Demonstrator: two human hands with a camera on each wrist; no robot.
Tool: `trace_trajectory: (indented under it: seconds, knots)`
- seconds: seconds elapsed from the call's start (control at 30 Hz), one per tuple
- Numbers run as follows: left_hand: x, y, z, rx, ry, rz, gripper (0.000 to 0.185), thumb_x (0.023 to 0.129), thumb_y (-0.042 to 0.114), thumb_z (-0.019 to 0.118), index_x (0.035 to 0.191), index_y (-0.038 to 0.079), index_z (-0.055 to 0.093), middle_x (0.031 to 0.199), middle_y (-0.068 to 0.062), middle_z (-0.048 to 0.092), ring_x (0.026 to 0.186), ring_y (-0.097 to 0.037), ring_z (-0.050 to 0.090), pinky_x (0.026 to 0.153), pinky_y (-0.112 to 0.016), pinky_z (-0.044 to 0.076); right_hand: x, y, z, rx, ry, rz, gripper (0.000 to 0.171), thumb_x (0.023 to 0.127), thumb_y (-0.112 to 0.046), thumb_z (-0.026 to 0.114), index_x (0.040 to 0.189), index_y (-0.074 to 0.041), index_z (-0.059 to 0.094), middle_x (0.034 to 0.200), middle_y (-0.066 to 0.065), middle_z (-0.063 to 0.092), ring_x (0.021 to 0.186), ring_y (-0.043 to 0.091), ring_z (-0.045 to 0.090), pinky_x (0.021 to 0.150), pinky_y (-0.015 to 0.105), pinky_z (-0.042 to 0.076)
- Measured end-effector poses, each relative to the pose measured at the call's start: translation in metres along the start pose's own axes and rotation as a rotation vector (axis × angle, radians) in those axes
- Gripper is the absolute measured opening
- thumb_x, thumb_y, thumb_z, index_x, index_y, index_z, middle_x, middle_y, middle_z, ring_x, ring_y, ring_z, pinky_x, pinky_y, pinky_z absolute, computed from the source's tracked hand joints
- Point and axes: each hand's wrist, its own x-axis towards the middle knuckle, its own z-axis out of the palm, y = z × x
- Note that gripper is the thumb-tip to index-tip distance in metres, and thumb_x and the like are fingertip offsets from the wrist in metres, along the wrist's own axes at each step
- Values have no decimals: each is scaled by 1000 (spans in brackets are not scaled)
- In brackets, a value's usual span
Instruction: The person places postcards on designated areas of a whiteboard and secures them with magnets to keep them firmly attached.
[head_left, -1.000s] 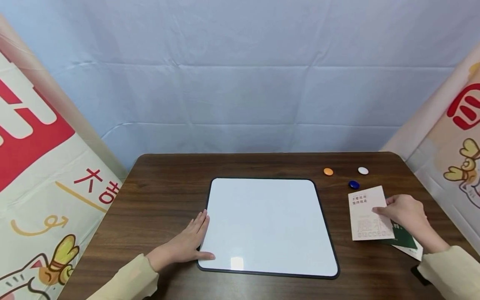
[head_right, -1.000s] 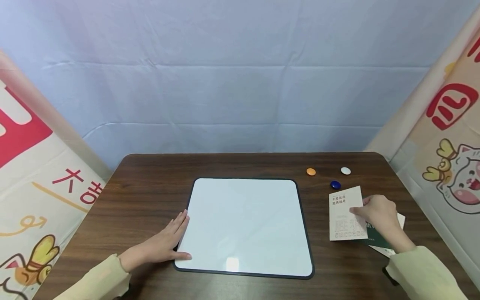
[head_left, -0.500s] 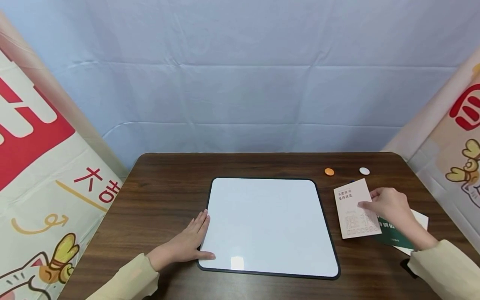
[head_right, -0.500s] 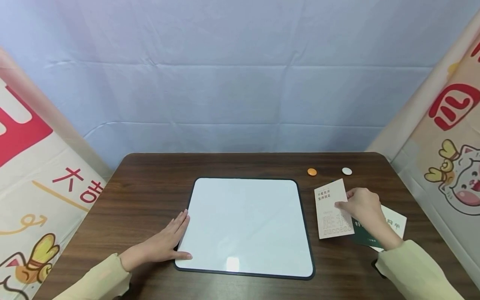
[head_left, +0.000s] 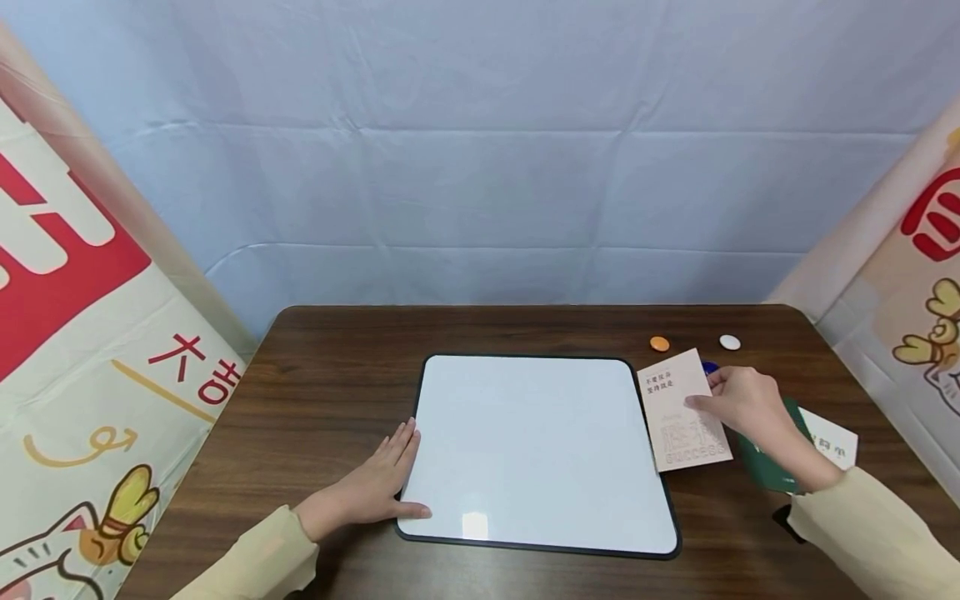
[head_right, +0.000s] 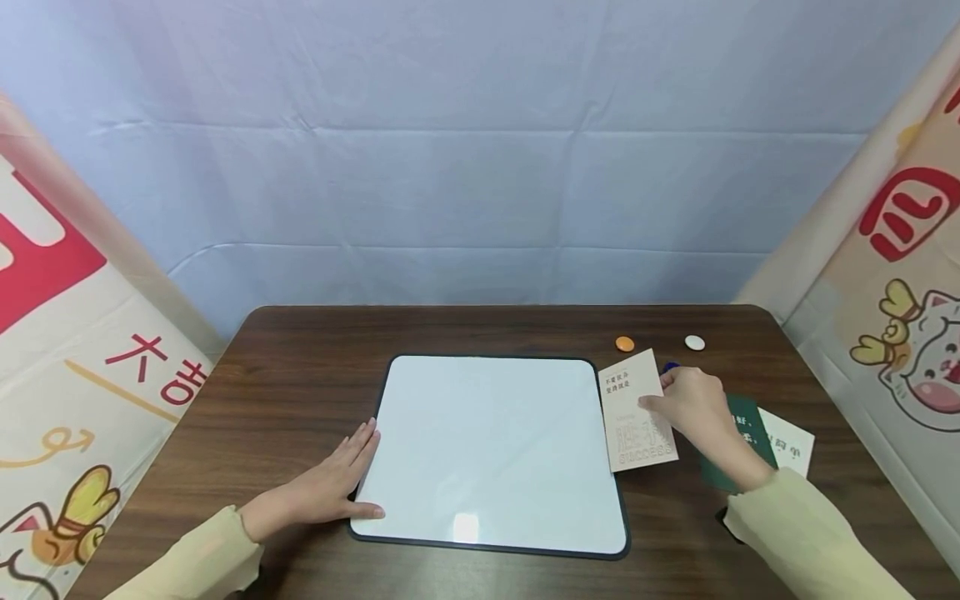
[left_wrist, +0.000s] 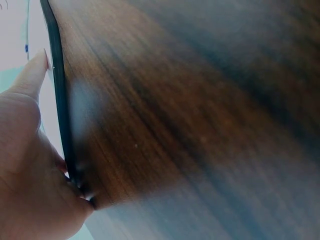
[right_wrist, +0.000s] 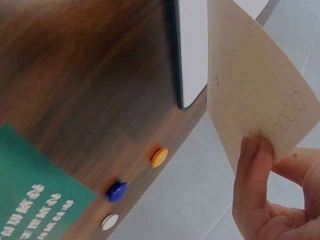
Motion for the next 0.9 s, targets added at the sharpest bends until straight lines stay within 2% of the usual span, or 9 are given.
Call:
trace_trajectory:
  seconds: [0.6,0.9]
  knots:
    - [-3,-1,-2,-8,13,12,108,76,70,49,143,-6,11,150,-22,-2,138,-34,2,109,-48,14,9,-47,18,52,-8,-25,34,73,-14,73,90,12,58,62,9,57,54,17,49,47,26,38]
    - [-3,-2,-2,-11,5,-3,109,76,70,49,144,-4,9,151,-20,-3,138,-31,0,109,-46,13,13,-68,30,88,-21,-61,35,73,-15,74,91,10,59,62,8,59,53,15,50,47,26,40]
